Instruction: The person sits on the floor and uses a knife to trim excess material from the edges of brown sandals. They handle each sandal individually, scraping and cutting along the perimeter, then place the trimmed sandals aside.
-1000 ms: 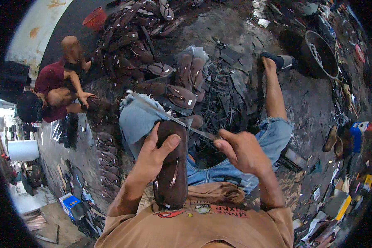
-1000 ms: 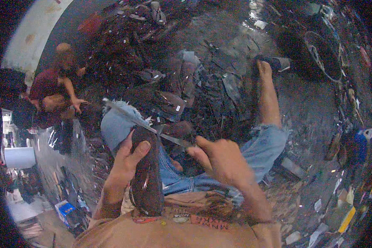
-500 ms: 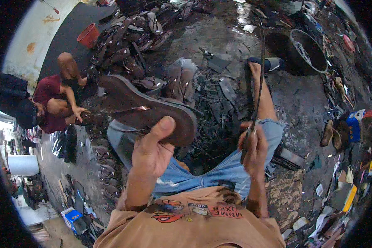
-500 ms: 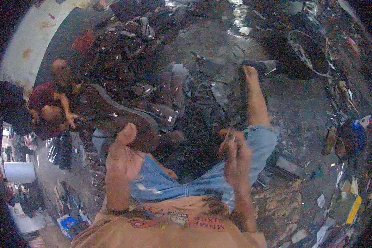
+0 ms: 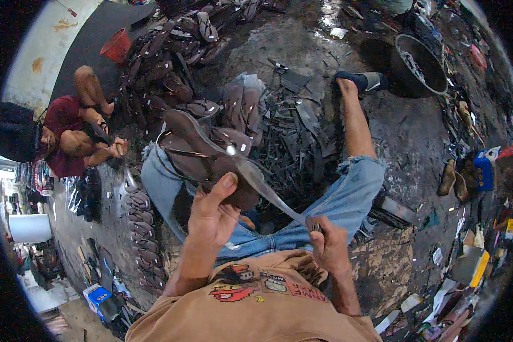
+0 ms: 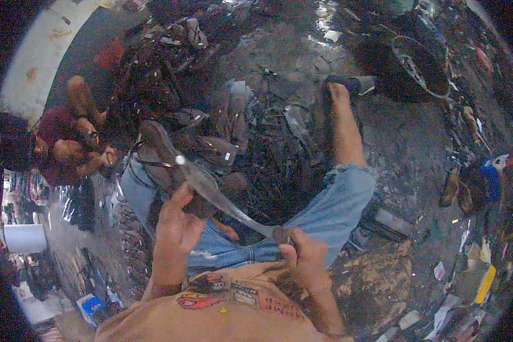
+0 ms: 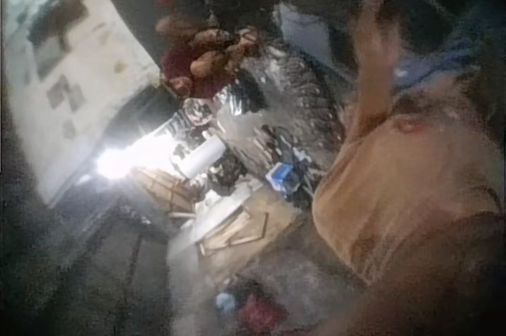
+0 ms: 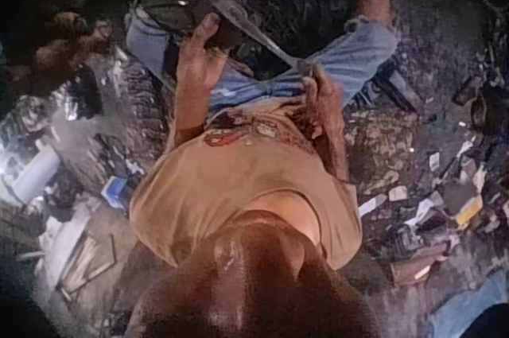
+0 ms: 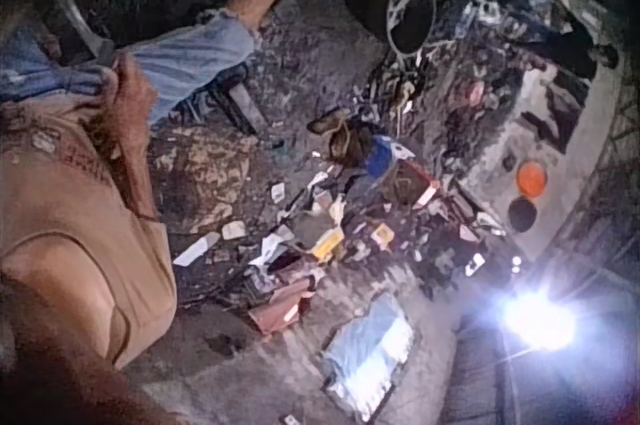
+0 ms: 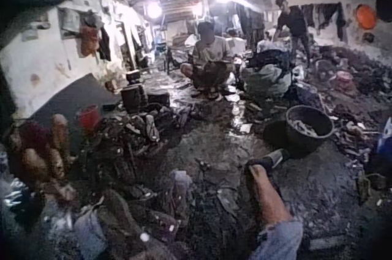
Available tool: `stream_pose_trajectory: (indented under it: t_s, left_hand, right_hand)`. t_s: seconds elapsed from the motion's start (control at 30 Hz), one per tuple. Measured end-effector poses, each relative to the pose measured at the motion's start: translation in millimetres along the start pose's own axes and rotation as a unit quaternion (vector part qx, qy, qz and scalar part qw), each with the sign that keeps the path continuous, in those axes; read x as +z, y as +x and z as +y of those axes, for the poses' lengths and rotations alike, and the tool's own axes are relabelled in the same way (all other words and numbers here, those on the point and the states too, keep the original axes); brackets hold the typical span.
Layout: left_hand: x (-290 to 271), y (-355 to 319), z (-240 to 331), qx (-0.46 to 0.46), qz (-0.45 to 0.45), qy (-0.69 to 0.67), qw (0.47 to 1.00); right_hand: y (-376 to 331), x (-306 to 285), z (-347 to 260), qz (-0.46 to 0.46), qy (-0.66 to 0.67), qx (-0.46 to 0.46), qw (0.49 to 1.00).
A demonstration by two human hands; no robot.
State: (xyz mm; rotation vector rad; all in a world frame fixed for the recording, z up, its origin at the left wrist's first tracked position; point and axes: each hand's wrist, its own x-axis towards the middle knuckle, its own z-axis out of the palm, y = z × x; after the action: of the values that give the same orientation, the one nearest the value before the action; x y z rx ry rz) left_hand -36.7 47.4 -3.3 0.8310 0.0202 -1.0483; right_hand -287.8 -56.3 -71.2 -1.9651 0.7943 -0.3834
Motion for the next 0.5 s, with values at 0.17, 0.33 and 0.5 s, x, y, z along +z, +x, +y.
stream_pose_trajectory:
  t_s: [0.17, 0.33, 0.5]
  left_hand:
    - [-0.5, -9.7, 1.9, 0.022, 0.001, 0.033, 0.999]
    - [5.0, -16.9, -5.9, 0.039, 0.022, 0.078, 0.996]
    - [-4.3, -27.1, -14.3, 0.038, 0.099, 0.130, 0.986]
  right_hand:
    - [14.6, -19.0, -18.3, -0.057, -0.082, -0.036, 0.994]
    - [25.5, -20.0, -35.2, -0.100, -0.077, -0.006, 0.992]
    - [54.9, -11.9, -38.6, -0.193, -0.042, 0.002, 0.980]
